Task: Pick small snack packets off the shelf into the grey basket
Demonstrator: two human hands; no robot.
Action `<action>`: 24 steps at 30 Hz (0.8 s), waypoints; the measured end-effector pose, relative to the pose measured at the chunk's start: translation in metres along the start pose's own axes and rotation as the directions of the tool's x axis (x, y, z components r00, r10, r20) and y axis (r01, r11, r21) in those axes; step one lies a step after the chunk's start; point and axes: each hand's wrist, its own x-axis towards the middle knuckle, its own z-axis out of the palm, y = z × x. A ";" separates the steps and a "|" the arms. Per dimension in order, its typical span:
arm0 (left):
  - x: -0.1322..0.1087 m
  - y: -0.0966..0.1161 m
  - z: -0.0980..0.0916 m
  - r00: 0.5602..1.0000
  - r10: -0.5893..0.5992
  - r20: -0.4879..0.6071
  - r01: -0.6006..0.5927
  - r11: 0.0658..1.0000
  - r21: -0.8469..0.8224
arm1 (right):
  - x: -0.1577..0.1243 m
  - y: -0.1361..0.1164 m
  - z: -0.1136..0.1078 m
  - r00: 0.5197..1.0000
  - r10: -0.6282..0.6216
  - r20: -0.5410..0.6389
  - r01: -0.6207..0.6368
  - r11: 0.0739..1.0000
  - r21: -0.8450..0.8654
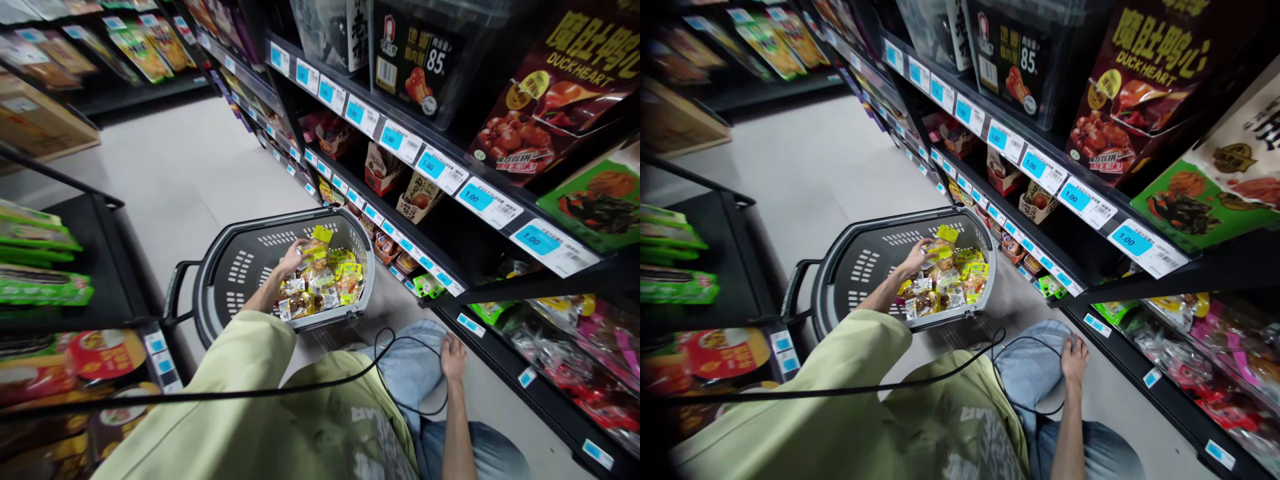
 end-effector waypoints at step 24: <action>-0.001 -0.033 0.044 0.896 0.353 0.271 -0.414 0.884 0.217 | -0.010 -0.010 -0.015 0.999 -0.023 -0.033 0.023 1.000 -0.017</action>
